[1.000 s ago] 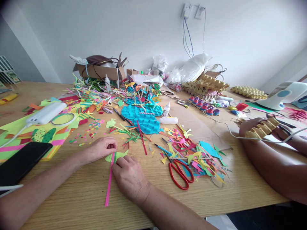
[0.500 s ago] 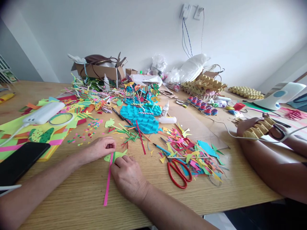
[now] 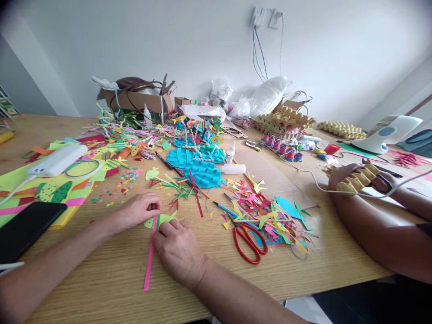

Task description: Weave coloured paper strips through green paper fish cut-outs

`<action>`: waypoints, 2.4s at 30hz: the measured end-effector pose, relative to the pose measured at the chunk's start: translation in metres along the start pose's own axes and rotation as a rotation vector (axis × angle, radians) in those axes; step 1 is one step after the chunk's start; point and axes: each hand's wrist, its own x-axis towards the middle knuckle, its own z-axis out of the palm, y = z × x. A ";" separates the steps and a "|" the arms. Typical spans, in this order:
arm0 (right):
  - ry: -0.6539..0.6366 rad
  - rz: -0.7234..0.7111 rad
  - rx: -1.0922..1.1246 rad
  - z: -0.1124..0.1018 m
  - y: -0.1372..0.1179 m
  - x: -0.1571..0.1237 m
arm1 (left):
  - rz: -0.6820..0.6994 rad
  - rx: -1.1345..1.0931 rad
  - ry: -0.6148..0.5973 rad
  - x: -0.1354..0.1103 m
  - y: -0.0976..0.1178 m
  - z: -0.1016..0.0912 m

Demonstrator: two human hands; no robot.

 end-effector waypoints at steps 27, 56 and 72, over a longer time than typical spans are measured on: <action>0.096 0.249 0.496 -0.039 0.027 0.008 | 0.307 0.243 0.083 -0.059 0.023 -0.022; -0.419 0.253 0.219 -0.026 0.024 0.060 | 0.353 0.409 0.159 -0.084 0.014 0.024; -0.407 0.269 0.168 -0.037 0.025 0.068 | 0.394 0.400 0.180 -0.088 0.016 0.022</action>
